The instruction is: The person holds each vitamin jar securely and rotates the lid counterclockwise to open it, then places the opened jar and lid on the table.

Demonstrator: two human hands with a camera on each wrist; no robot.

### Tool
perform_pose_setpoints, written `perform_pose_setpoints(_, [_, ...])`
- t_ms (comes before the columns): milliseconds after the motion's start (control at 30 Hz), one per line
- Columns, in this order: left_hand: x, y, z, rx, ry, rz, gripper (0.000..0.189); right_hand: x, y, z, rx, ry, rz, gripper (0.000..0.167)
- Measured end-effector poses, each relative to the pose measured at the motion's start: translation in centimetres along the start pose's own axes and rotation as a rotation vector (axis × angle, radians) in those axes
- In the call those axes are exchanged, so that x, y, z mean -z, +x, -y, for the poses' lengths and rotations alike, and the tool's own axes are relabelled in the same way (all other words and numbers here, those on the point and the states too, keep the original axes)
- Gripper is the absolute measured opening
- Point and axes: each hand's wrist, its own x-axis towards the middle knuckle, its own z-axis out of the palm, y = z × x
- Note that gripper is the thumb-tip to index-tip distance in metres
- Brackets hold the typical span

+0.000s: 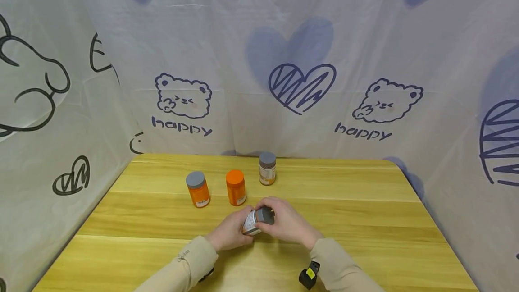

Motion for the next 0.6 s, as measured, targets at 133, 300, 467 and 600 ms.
perform_pose_setpoints(133, [-0.01,0.06,0.08,0.008,-0.004,0.001,0.055,-0.06,0.04,0.13,0.009,0.014,-0.009,0.029])
perform_pose_setpoints(300, [-0.02,0.06,0.13,0.007,-0.005,0.006,0.054,-0.22,0.12,0.05,0.036,0.026,-0.022,0.024])
perform_pose_setpoints(467, [-0.06,-0.02,0.10,0.007,-0.002,0.010,0.054,-0.29,0.10,0.18,0.043,0.040,-0.038,0.022])
perform_pose_setpoints(600, [-0.05,-0.06,0.11,0.011,-0.002,0.013,0.054,-0.35,0.10,0.20,0.051,0.044,-0.051,0.022])
